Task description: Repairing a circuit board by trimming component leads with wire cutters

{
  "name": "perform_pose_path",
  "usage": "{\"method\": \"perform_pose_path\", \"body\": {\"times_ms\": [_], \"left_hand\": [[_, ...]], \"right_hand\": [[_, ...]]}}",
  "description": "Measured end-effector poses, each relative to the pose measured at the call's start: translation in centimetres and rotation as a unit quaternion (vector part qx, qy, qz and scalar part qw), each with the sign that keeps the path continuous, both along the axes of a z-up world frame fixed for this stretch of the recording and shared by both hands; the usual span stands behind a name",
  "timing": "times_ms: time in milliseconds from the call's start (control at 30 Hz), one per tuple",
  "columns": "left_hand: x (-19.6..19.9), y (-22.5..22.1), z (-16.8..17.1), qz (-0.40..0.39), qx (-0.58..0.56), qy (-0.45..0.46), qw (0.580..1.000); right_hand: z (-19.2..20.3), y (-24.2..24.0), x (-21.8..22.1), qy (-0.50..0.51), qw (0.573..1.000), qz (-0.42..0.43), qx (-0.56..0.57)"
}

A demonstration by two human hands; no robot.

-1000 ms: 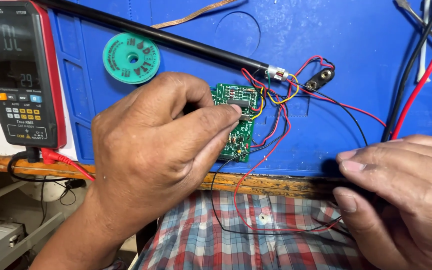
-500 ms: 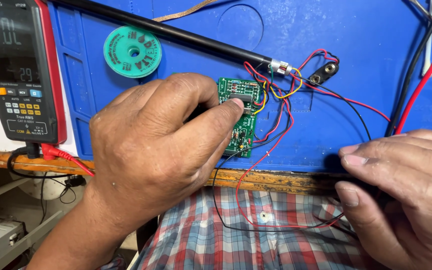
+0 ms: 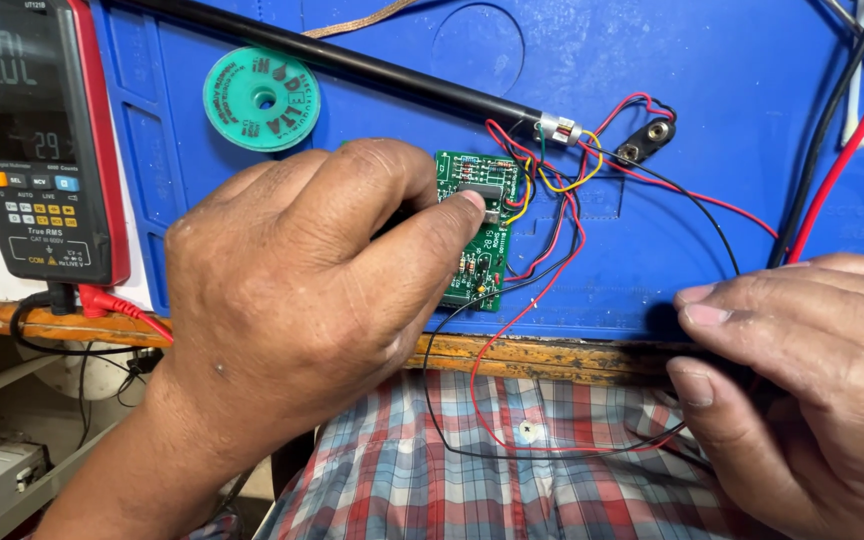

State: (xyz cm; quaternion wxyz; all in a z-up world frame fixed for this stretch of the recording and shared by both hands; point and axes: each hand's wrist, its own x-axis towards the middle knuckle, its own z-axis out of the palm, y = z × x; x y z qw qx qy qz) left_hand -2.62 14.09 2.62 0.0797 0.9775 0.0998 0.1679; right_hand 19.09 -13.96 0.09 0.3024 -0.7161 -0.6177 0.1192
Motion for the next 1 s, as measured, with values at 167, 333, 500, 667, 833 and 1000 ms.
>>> {"method": "perform_pose_path", "body": {"times_ms": [167, 333, 500, 667, 833, 1000], "left_hand": [[-0.3, 0.6, 0.6, -0.018, -0.007, -0.02, 1.0], [-2.3, 2.4, 2.2, -0.042, -0.011, 0.039, 0.998], [-4.3, 3.7, 2.2, -0.045, -0.005, 0.071, 0.996], [-4.8, 4.0, 1.0, -0.037, 0.005, 0.091, 0.995], [-5.4, 4.3, -0.6, -0.058, 0.008, 0.032, 0.998], [-5.8, 4.6, -1.7, -0.06, 0.072, 0.015, 0.995]], "right_hand": [[0.4, 0.0, -0.1, -0.007, 1.0, -0.001, -0.014], [1.8, 0.6, -0.7, 0.05, 0.997, -0.045, -0.025], [5.0, 3.1, -1.1, 0.026, 0.997, -0.051, -0.053], [7.3, 7.1, 0.2, -0.078, 0.993, 0.061, -0.059], [7.0, 10.9, 0.3, -0.188, 0.973, 0.123, -0.05], [6.6, 12.9, -0.5, -0.174, 0.974, 0.135, -0.052]]}}
